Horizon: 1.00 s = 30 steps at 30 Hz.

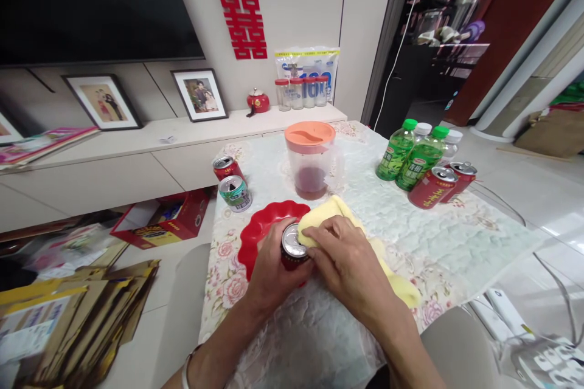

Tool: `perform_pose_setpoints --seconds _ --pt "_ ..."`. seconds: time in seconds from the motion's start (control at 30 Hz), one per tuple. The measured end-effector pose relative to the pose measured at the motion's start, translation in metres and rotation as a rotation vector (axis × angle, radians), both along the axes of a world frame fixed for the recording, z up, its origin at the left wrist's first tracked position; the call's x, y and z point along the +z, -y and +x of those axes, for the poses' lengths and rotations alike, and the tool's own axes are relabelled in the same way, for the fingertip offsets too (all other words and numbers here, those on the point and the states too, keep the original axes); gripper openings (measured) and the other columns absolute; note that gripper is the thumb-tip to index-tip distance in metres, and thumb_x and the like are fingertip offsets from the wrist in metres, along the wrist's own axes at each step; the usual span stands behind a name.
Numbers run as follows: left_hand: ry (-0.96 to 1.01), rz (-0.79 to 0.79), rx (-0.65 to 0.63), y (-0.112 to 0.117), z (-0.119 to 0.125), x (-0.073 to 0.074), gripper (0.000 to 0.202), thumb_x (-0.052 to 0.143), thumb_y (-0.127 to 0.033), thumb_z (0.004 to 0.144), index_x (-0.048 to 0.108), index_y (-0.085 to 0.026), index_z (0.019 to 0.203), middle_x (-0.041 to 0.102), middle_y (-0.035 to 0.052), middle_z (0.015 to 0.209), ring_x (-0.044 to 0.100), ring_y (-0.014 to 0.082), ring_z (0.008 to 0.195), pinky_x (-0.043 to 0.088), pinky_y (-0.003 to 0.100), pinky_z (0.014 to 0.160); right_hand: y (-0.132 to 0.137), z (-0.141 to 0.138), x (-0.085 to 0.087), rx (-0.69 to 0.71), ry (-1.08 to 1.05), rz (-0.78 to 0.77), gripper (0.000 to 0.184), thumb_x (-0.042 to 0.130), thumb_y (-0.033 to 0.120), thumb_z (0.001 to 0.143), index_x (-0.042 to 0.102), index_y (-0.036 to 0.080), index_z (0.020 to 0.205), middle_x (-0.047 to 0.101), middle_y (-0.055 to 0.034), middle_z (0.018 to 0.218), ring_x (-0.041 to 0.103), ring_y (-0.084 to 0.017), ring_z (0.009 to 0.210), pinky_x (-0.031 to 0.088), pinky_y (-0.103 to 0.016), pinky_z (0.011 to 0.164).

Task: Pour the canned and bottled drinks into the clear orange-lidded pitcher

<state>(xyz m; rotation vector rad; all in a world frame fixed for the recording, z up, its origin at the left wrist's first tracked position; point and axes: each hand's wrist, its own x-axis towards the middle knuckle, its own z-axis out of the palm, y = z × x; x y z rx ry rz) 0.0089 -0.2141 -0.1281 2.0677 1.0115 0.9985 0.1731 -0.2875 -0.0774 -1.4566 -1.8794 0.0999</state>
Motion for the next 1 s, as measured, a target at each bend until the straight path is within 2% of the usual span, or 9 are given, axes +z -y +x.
perform_pose_setpoints --seconds 0.17,0.27,0.37,0.5,0.57,0.67,0.83,1.0 --pt "-0.015 0.028 0.007 0.001 0.001 -0.002 0.066 0.08 -0.04 0.077 0.049 -0.023 0.133 0.071 0.014 0.128 0.067 0.0377 0.122 0.049 0.058 0.104 -0.003 0.001 -0.007 0.007 0.037 0.047 0.029 0.048 0.016 0.108 0.069 0.025 0.125 0.062 -0.0042 0.09 0.06 -0.017 0.078 0.049 -0.03 0.067" --pt "-0.02 0.107 0.006 0.003 0.001 -0.006 0.066 0.08 -0.04 0.079 0.049 -0.023 0.134 0.072 0.0139 0.128 0.068 0.0367 0.121 0.05 0.055 0.101 -0.005 0.0 -0.008 -0.043 0.166 0.119 0.03 0.047 0.013 0.106 0.07 0.022 0.122 0.061 -0.0044 0.087 0.058 -0.018 0.076 0.046 -0.033 0.069" --pt "-0.046 0.213 0.016 0.005 0.002 -0.008 0.066 0.081 -0.037 0.078 0.048 -0.023 0.134 0.074 0.012 0.126 0.071 0.0353 0.116 0.05 0.053 0.098 -0.003 -0.003 -0.004 -0.072 0.226 0.097 0.026 0.049 0.013 0.105 0.07 0.02 0.118 0.06 -0.004 0.086 0.06 -0.019 0.077 0.044 -0.035 0.072" --pt "-0.081 0.312 0.051 0.006 0.006 -0.006 0.067 0.083 -0.037 0.077 0.049 -0.023 0.132 0.076 0.0089 0.12 0.073 0.0344 0.11 0.048 0.052 0.094 0.003 -0.009 0.003 -0.16 0.304 0.037 0.018 0.051 0.011 0.102 0.068 0.018 0.101 0.06 -0.0048 0.084 0.061 -0.023 0.077 0.039 -0.037 0.07" --pt "-0.092 0.32 0.063 0.007 0.007 -0.004 0.066 0.084 -0.039 0.076 0.05 -0.023 0.13 0.077 0.008 0.118 0.074 0.0338 0.108 0.048 0.052 0.093 0.006 -0.011 0.002 -0.204 0.341 0.01 0.019 0.052 0.011 0.101 0.065 0.018 0.09 0.059 -0.0049 0.082 0.06 -0.025 0.076 0.037 -0.038 0.069" --pt "-0.105 0.313 0.073 0.008 0.01 -0.003 0.065 0.085 -0.042 0.075 0.052 -0.024 0.129 0.077 0.0078 0.118 0.073 0.0342 0.108 0.047 0.053 0.093 0.008 -0.011 -0.001 -0.241 0.384 -0.02 0.021 0.051 0.012 0.1 0.062 0.02 0.084 0.056 -0.0044 0.079 0.059 -0.026 0.073 0.036 -0.038 0.068" --pt "-0.098 0.281 0.064 0.006 0.009 -0.005 0.063 0.084 -0.039 0.076 0.053 -0.025 0.129 0.075 0.0085 0.118 0.072 0.0354 0.105 0.049 0.053 0.089 0.011 -0.008 -0.001 -0.229 0.33 -0.127 0.023 0.049 0.011 0.101 0.058 0.021 0.082 0.057 -0.0039 0.079 0.055 -0.024 0.07 0.038 -0.038 0.069" --pt "-0.04 0.219 0.029 0.003 0.006 -0.01 0.066 0.083 -0.027 0.07 0.053 -0.023 0.129 0.073 0.0103 0.118 0.07 0.0351 0.106 0.052 0.05 0.088 0.014 -0.009 0.01 -0.123 0.137 -0.26 0.026 0.044 0.018 0.107 0.057 0.021 0.084 0.058 -0.003 0.083 0.056 -0.021 0.074 0.039 -0.036 0.069"
